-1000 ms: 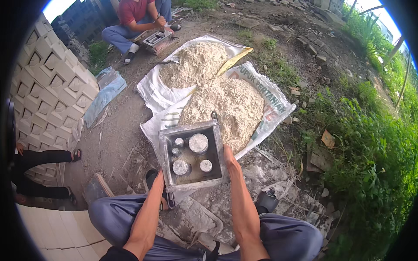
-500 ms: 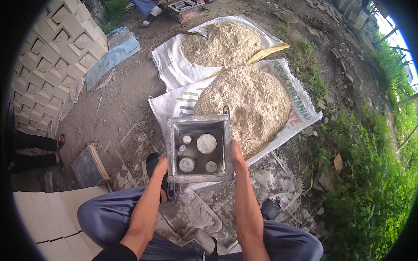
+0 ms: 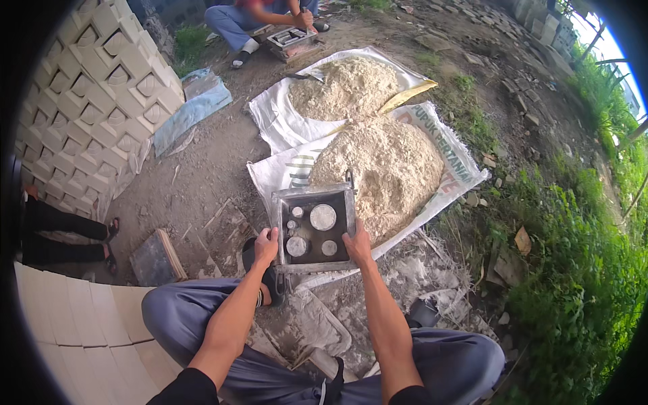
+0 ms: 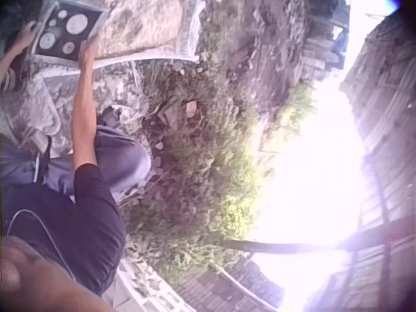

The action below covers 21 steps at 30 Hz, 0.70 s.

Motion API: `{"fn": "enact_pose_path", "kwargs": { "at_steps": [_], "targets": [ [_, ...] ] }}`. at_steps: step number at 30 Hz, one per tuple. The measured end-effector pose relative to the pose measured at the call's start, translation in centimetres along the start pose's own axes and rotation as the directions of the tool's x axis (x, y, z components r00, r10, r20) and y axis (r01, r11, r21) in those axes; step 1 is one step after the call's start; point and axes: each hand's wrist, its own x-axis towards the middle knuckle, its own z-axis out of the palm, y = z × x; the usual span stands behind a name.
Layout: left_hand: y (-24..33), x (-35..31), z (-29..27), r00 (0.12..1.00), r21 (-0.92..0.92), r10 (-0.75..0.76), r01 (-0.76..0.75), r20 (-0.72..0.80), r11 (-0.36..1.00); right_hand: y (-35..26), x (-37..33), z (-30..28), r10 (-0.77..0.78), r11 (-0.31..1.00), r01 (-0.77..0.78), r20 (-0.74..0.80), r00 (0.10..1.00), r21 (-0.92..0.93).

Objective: The person loosens a metal mold by tapping around it with a metal tool, lifts off the outer mold frame, brushes the molded block by hand, and places the frame back onto the base.

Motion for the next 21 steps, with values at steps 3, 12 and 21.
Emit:
{"fn": "enact_pose_path", "kwargs": {
  "at_steps": [3, 12, 21],
  "targets": [
    [1.7, 0.3, 0.0, 0.981, 0.079, -0.095, 0.082, 0.170, 0.993, 0.5, 0.5, -0.6, 0.004, 0.999, -0.001, -0.051, 0.999, 0.046],
    [6.7, 0.6, -3.1, 0.987, -0.006, 0.000, 0.000, 0.158, 1.000, -3.2, -0.2, -3.1, -0.073, 0.992, 0.084, -0.114, 0.991, 0.098],
    [14.3, 1.2, -6.6, 0.975, 0.074, 0.188, -0.198, 0.120, 0.977, -9.6, -0.1, -9.1, -0.153, 0.985, 0.163, -0.141, 0.978, 0.060]
  ]
}}
